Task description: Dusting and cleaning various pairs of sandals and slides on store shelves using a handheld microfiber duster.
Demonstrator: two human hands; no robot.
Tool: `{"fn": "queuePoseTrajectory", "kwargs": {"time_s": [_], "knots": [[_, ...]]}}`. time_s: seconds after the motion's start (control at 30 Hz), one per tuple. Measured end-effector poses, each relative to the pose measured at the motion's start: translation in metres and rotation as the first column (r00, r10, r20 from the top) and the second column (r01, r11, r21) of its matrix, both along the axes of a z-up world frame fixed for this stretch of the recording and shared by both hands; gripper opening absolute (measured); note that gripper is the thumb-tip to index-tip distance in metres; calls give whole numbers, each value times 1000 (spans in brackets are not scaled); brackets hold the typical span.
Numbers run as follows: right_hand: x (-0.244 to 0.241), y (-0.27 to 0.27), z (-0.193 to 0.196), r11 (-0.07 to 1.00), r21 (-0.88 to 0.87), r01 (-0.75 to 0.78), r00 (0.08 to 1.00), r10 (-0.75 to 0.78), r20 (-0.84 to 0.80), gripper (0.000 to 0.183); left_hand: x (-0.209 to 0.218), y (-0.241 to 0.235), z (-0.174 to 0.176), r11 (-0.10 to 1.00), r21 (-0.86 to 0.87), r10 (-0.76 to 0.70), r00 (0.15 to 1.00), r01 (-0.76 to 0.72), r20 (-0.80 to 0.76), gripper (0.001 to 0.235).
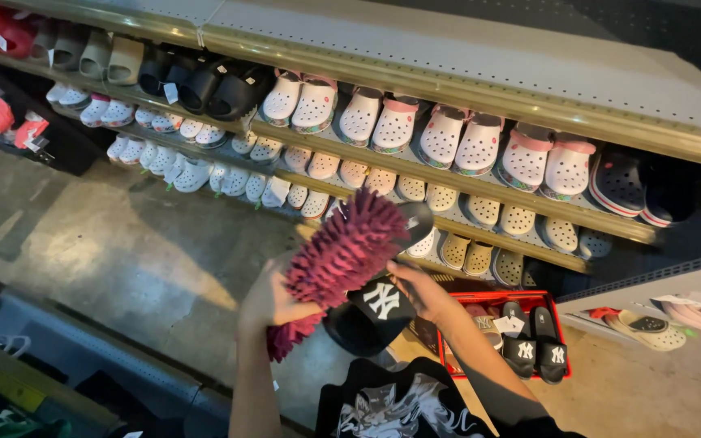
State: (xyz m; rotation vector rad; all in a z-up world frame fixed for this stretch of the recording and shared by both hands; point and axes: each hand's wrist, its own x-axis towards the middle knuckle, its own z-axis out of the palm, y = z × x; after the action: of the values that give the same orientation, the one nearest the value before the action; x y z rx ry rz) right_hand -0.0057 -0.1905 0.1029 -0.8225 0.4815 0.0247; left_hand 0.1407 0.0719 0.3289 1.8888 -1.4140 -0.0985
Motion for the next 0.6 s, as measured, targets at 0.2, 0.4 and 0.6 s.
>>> {"fn": "queuePoseTrajectory", "kwargs": {"time_s": [0.2,0.4,0.6], "knots": [[18,0,68,831,-495,255,961,-163,222,33,-19,-34,-9,804,6,574,773,-595,-271,72],[39,-1,89,812,-403,423,897,-313,311,31,-37,-87,-63,878,-64,466,878,-474,-110,61],[46,-14,61,677,-642,361,933,-255,256,33,-20,-104,-83,779,-202,610,792,-594,25,63]]}}
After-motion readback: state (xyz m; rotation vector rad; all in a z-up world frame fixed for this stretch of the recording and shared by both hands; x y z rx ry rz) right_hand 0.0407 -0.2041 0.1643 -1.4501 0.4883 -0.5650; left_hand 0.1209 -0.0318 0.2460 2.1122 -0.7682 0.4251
